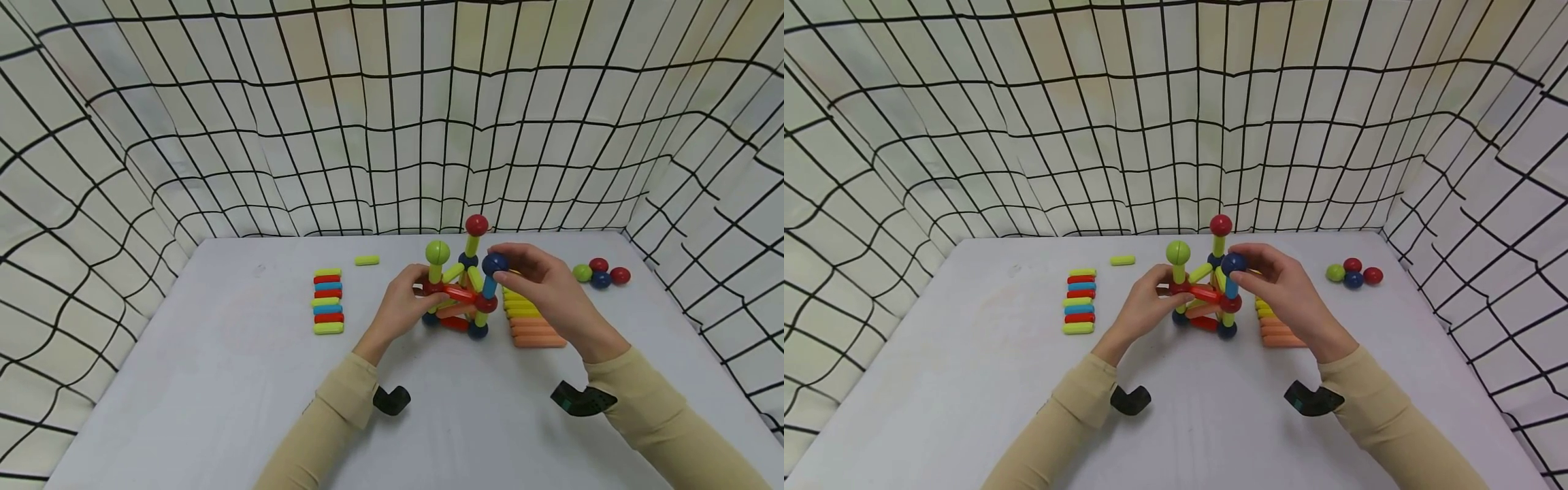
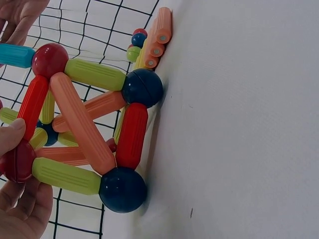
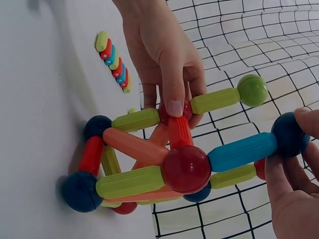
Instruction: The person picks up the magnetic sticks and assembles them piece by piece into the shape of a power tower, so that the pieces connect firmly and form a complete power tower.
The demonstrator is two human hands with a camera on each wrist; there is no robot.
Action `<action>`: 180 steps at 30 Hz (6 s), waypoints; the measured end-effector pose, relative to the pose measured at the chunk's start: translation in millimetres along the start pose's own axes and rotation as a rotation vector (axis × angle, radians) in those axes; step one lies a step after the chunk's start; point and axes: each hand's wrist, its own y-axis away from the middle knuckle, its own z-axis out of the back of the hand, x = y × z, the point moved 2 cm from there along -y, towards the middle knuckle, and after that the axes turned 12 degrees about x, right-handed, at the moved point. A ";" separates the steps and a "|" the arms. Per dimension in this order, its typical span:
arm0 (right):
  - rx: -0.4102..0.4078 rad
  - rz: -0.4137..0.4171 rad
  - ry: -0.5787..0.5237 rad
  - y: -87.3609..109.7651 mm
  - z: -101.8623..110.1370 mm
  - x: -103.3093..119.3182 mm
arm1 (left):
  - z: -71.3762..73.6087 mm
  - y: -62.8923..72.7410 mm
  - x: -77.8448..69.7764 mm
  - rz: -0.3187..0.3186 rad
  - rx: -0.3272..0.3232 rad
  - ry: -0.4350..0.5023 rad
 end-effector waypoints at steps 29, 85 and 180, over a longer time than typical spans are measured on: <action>0.064 -0.273 0.444 79.1 27.9 -112.4 | 21.8 5.6 2.5 -0.155 -0.079 0.285; 0.059 -0.179 -0.129 -45.6 1.8 -34.9 | 28.8 17.3 -57.4 -0.258 -0.165 0.232; 0.260 -0.091 0.840 53.4 27.1 -106.8 | 23.1 35.0 -28.2 -0.222 -0.174 0.150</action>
